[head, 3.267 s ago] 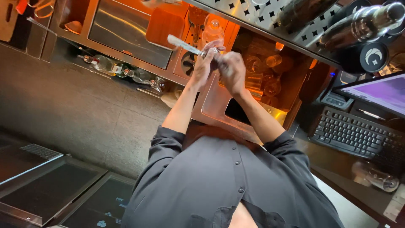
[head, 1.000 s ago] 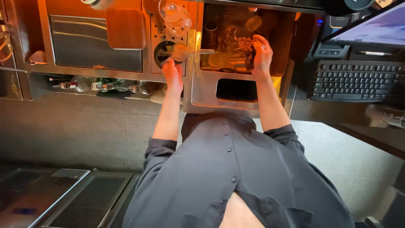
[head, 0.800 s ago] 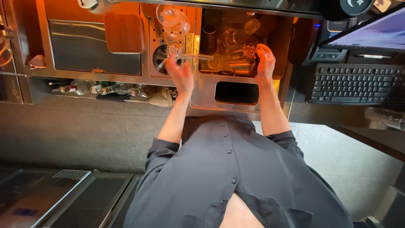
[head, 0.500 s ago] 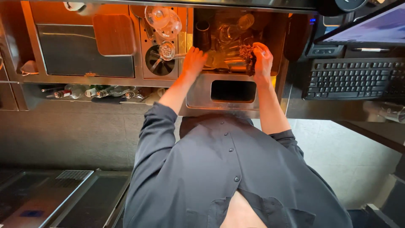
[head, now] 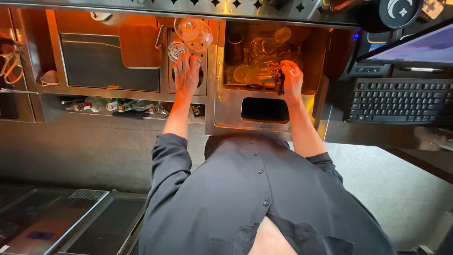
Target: Washing and rinsing cocktail shakers and glassware at a bar sink station.
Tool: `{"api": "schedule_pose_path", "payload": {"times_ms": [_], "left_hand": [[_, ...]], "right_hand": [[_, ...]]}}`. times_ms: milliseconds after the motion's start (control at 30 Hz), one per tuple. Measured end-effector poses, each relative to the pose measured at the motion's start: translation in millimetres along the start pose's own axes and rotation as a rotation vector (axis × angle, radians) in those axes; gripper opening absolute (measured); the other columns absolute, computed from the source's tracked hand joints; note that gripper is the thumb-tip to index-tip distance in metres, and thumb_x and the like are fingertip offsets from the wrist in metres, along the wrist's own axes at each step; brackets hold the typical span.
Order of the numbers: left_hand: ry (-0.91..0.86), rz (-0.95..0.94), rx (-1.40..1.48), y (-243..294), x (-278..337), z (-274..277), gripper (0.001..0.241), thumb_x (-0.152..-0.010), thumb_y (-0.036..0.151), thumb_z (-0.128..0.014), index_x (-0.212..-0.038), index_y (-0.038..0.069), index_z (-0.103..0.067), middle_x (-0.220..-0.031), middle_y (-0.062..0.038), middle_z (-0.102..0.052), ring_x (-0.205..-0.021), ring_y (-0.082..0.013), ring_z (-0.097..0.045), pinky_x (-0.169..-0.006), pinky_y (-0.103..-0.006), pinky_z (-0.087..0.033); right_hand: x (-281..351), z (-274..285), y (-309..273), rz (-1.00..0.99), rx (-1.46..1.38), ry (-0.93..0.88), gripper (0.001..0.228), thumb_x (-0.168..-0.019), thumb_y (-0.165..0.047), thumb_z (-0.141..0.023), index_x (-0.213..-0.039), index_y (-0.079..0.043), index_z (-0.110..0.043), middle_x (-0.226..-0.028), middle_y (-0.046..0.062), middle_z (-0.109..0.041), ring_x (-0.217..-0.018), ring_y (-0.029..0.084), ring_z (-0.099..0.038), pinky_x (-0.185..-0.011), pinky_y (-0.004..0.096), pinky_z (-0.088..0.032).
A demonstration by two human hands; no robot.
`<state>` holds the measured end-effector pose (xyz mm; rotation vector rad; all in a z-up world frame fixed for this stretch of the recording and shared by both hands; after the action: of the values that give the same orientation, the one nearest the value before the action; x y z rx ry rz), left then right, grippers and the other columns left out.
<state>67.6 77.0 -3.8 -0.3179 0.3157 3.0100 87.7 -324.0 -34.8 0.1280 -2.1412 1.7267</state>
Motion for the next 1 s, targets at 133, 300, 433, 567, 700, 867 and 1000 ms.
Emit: {"api": "schedule_pose_path", "payload": {"times_ms": [133,300,433,567,700,867,1000], "left_hand": [[-0.059,0.037,0.032,5.7,11.0,10.9,0.053,-0.097,0.035,-0.072,-0.140,0.011,-0.052,-0.139,-0.011,-0.052,-0.130,-0.0332,-0.048,-0.106,-0.0512,-0.038],[0.020,0.068,0.160,28.9,19.2,27.2,0.070,-0.091,0.043,-0.079,-0.143,0.006,-0.049,-0.137,-0.016,-0.051,-0.127,-0.0370,-0.046,-0.104,-0.0547,-0.035],[0.090,-0.095,0.354,77.8,19.9,25.1,0.047,-0.089,0.021,-0.079,-0.129,0.011,-0.056,-0.127,-0.011,-0.058,-0.122,-0.0349,-0.055,-0.103,-0.0514,-0.043],[-0.090,-0.187,0.543,141.3,12.7,-39.9,0.026,-0.092,0.009,-0.071,-0.117,0.011,-0.062,-0.120,-0.011,-0.063,-0.116,-0.0343,-0.061,-0.098,-0.0448,-0.053],[-0.198,-0.010,0.583,158.7,-7.5,-132.3,0.036,-0.083,0.011,-0.070,-0.118,0.006,-0.062,-0.118,-0.020,-0.061,-0.109,-0.0410,-0.057,-0.090,-0.0498,-0.051],[-0.543,-0.457,-0.031,157.7,-23.6,-222.8,0.016,-0.090,0.012,-0.063,-0.096,0.012,-0.077,-0.118,-0.010,-0.065,-0.115,-0.0322,-0.057,-0.089,-0.0471,-0.050],[-0.575,-0.528,-0.261,139.9,-39.8,-239.0,0.022,-0.086,0.013,-0.060,-0.096,0.014,-0.079,-0.113,-0.007,-0.066,-0.110,-0.0293,-0.058,-0.084,-0.0435,-0.050]], "right_hand": [[3.0,-11.5,-7.9,-0.036,0.069,-0.015,0.022,-0.097,-0.009,-0.064,-0.116,0.000,-0.071,-0.104,0.002,-0.070,-0.096,0.011,-0.062,-0.088,0.025,-0.051],[7.9,-14.1,-19.2,-0.052,-0.017,-0.045,0.021,-0.097,-0.010,-0.064,-0.115,-0.001,-0.070,-0.102,0.002,-0.070,-0.093,0.012,-0.063,-0.085,0.025,-0.052],[5.2,5.1,-20.0,0.004,-0.040,0.015,0.022,-0.097,-0.011,-0.065,-0.115,0.000,-0.071,-0.102,0.002,-0.070,-0.094,0.011,-0.063,-0.085,0.025,-0.052],[4.4,18.7,-25.8,-0.008,-0.012,0.078,0.023,-0.095,-0.011,-0.066,-0.115,0.000,-0.071,-0.101,0.002,-0.071,-0.092,0.011,-0.065,-0.084,0.026,-0.054],[14.8,13.9,-47.8,-0.058,-0.172,0.059,0.022,-0.093,-0.012,-0.063,-0.112,-0.004,-0.069,-0.095,0.004,-0.072,-0.085,0.015,-0.067,-0.077,0.030,-0.056],[2.3,37.1,-17.2,0.015,-0.040,0.031,0.021,-0.095,-0.009,-0.065,-0.114,-0.001,-0.070,-0.100,0.002,-0.071,-0.092,0.013,-0.065,-0.085,0.027,-0.054],[-1.7,51.7,-11.8,0.012,0.040,0.060,0.024,-0.095,-0.008,-0.066,-0.117,0.000,-0.071,-0.104,0.002,-0.070,-0.098,0.011,-0.064,-0.090,0.025,-0.052]]}}
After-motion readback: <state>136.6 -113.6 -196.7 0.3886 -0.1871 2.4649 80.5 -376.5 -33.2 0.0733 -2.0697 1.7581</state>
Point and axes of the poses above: each hand's wrist, its own x-axis away from the middle knuckle, its own z-axis out of the back of the hand, y = z × x, the point moved 3 cm from there along -x, towards the middle knuckle
